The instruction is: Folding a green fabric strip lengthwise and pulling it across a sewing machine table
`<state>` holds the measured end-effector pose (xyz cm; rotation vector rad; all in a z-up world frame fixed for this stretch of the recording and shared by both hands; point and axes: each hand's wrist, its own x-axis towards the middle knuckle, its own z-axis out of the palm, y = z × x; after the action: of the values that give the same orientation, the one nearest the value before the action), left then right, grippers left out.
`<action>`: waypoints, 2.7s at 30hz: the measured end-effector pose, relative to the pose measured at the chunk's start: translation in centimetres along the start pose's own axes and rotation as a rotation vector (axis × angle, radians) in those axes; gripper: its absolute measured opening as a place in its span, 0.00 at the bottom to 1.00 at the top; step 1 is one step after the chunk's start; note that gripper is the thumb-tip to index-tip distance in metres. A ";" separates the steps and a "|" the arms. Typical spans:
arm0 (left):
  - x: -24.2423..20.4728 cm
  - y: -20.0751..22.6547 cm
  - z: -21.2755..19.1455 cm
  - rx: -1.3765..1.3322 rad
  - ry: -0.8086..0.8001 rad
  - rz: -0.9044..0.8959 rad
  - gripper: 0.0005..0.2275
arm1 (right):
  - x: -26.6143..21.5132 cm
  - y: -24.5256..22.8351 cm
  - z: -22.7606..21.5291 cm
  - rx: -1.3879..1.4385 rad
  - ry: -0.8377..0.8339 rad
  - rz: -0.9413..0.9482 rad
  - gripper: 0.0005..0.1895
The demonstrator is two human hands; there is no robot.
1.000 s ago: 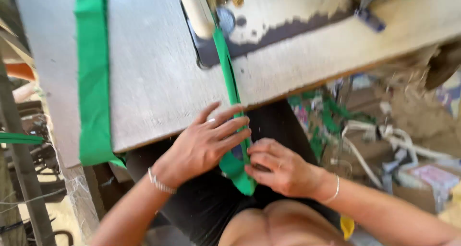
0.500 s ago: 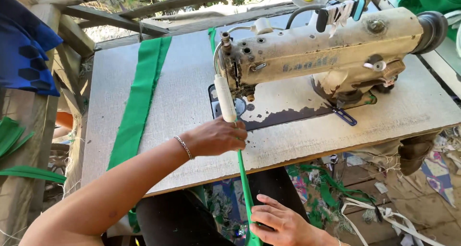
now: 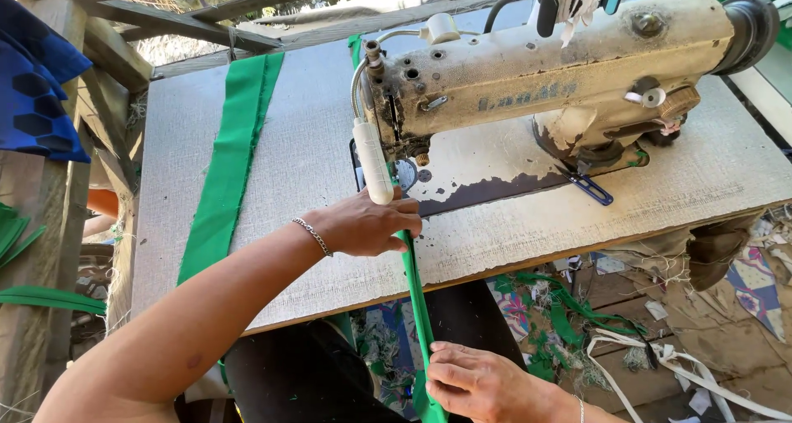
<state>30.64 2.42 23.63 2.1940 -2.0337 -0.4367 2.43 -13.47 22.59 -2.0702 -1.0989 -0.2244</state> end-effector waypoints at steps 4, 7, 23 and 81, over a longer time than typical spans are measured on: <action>-0.2 -0.4 0.3 -0.044 -0.001 -0.019 0.06 | -0.5 -0.2 0.3 0.074 -0.021 0.065 0.17; -0.2 0.1 0.3 -0.037 0.068 0.076 0.04 | -0.1 -0.4 -0.1 0.076 0.006 0.037 0.16; 0.4 2.1 2.7 -0.061 0.125 -0.203 0.10 | -1.4 0.6 2.3 -0.082 0.102 -0.024 0.08; -1.8 2.7 3.8 0.046 0.517 -0.375 0.15 | 2.2 -2.1 -1.6 -0.437 -0.263 -0.186 0.12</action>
<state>26.84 4.33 20.95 2.3956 -1.3875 0.1456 2.46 -12.51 25.85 -2.4313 -1.5127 -0.3120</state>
